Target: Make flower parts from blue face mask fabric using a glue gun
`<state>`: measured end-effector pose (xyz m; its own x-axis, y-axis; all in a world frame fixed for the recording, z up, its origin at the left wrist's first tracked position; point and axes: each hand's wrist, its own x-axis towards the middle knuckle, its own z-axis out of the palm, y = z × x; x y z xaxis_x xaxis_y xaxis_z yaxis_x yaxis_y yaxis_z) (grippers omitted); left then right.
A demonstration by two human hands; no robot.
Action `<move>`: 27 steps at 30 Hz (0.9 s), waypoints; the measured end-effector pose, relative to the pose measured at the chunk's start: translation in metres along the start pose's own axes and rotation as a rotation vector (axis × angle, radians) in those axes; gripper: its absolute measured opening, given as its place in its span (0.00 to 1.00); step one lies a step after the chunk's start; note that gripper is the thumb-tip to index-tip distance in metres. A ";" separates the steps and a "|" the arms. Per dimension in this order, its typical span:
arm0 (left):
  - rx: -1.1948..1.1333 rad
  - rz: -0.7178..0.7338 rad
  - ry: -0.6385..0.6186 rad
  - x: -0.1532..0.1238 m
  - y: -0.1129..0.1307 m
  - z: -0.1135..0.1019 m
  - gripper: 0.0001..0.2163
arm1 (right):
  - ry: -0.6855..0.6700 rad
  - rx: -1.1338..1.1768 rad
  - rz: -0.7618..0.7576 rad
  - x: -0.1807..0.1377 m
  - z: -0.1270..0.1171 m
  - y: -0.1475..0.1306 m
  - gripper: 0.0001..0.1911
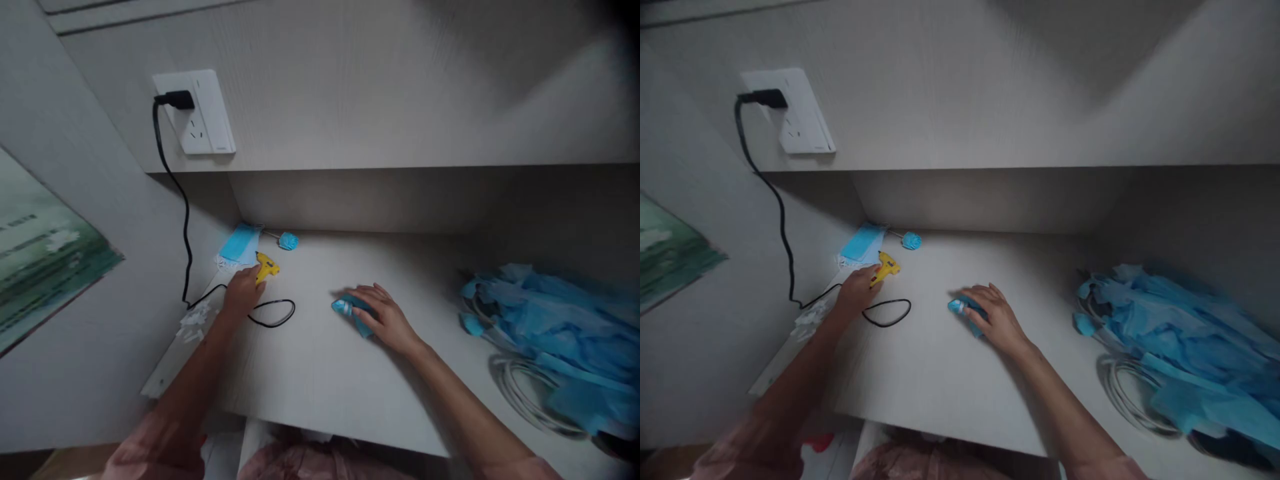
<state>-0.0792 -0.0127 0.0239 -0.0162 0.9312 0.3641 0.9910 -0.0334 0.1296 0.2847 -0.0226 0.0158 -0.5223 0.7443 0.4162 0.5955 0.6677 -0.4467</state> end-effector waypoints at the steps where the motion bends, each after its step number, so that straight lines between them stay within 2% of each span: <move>1: 0.043 -0.014 -0.047 0.004 -0.003 0.009 0.21 | 0.038 0.004 0.001 -0.002 0.002 0.004 0.17; 3: 0.065 -0.022 -0.072 0.011 -0.007 0.022 0.21 | 0.093 0.003 0.004 -0.004 0.004 0.013 0.16; 6: 0.045 0.013 -0.073 0.016 -0.014 0.029 0.23 | 0.158 0.025 0.032 -0.004 0.004 0.022 0.15; 11: -0.003 0.068 -0.061 0.016 -0.029 0.028 0.26 | 0.273 0.120 0.141 -0.005 0.000 0.024 0.17; 14: -0.018 0.061 -0.023 0.013 -0.023 0.021 0.26 | 0.289 0.146 0.188 -0.007 0.003 0.025 0.19; 16: -0.065 0.078 0.063 0.011 -0.003 0.014 0.23 | 0.277 0.152 0.200 -0.006 0.008 0.028 0.20; 19: -0.217 0.207 0.192 0.008 0.050 0.005 0.21 | 0.268 0.132 0.200 -0.004 0.011 0.027 0.20; 23: -0.346 0.420 0.115 -0.003 0.119 0.009 0.20 | 0.295 -0.032 0.155 -0.010 -0.009 0.008 0.21; 25: -0.369 0.456 0.075 -0.011 0.133 0.017 0.19 | 0.266 -0.193 0.118 -0.028 -0.032 -0.005 0.23; 27: -0.382 0.473 0.046 -0.017 0.134 0.026 0.19 | 0.263 -0.395 0.131 -0.061 -0.059 -0.014 0.26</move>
<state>0.0576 -0.0239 0.0114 0.4001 0.7675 0.5010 0.7748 -0.5752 0.2624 0.3439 -0.0782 0.0438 -0.2864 0.7588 0.5850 0.8584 0.4745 -0.1952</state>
